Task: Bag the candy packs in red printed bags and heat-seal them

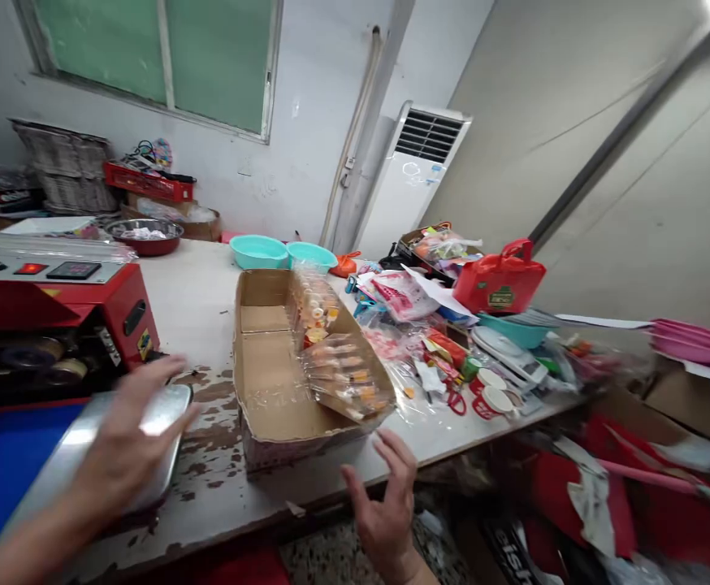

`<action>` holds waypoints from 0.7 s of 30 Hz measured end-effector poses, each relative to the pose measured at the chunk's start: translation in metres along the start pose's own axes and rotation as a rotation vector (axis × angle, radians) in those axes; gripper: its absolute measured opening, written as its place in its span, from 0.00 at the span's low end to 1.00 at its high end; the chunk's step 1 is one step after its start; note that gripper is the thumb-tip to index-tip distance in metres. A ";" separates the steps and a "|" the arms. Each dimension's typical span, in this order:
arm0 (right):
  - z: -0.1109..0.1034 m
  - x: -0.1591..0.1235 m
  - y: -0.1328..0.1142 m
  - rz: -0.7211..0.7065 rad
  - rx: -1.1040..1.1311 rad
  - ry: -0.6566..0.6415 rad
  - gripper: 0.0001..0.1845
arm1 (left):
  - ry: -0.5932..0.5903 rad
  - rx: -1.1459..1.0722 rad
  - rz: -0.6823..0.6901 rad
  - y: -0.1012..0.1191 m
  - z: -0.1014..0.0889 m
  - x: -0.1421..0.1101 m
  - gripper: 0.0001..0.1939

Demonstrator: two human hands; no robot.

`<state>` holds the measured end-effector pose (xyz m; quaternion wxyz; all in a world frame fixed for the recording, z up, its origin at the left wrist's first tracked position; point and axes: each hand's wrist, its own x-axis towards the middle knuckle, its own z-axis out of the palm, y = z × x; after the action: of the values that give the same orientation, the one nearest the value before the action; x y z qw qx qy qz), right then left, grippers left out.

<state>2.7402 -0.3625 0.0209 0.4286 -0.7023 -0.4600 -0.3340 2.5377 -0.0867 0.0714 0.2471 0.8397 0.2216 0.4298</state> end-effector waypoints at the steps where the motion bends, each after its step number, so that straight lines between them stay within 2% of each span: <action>1: -0.008 -0.005 0.017 0.066 -0.076 0.009 0.25 | -0.077 -0.019 0.074 0.019 0.028 -0.004 0.23; 3: -0.020 -0.012 0.045 0.194 -0.151 0.006 0.27 | -0.300 -0.068 0.195 0.059 0.087 -0.006 0.27; 5: -0.028 -0.016 0.063 0.281 -0.148 -0.015 0.27 | -0.424 -0.026 0.280 0.095 0.138 -0.002 0.33; 7: -0.032 -0.019 0.073 0.322 -0.124 -0.027 0.26 | -0.445 0.038 0.327 0.121 0.177 0.005 0.29; 9: -0.035 -0.019 0.079 0.327 -0.103 -0.047 0.25 | -0.400 0.089 0.354 0.134 0.202 0.012 0.18; 11: -0.034 -0.015 0.083 0.327 -0.085 -0.061 0.25 | -0.328 0.117 0.408 0.136 0.217 0.019 0.10; 13: -0.032 -0.007 0.088 0.330 -0.066 -0.068 0.24 | -0.254 0.129 0.484 0.132 0.226 0.027 0.10; 15: -0.027 0.006 0.095 0.331 -0.047 -0.064 0.26 | -0.191 0.143 0.495 0.124 0.228 0.041 0.10; 18: -0.011 0.038 0.107 0.355 0.001 -0.110 0.34 | -0.162 0.158 0.374 0.107 0.227 0.074 0.08; 21: 0.021 0.080 0.119 0.420 0.128 -0.245 0.44 | -0.208 0.134 0.242 0.086 0.223 0.112 0.05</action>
<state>2.8807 -0.3396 0.0461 0.4732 -0.7891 -0.3727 -0.1204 2.7968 -0.1381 0.0786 0.1586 0.9148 0.1202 0.3515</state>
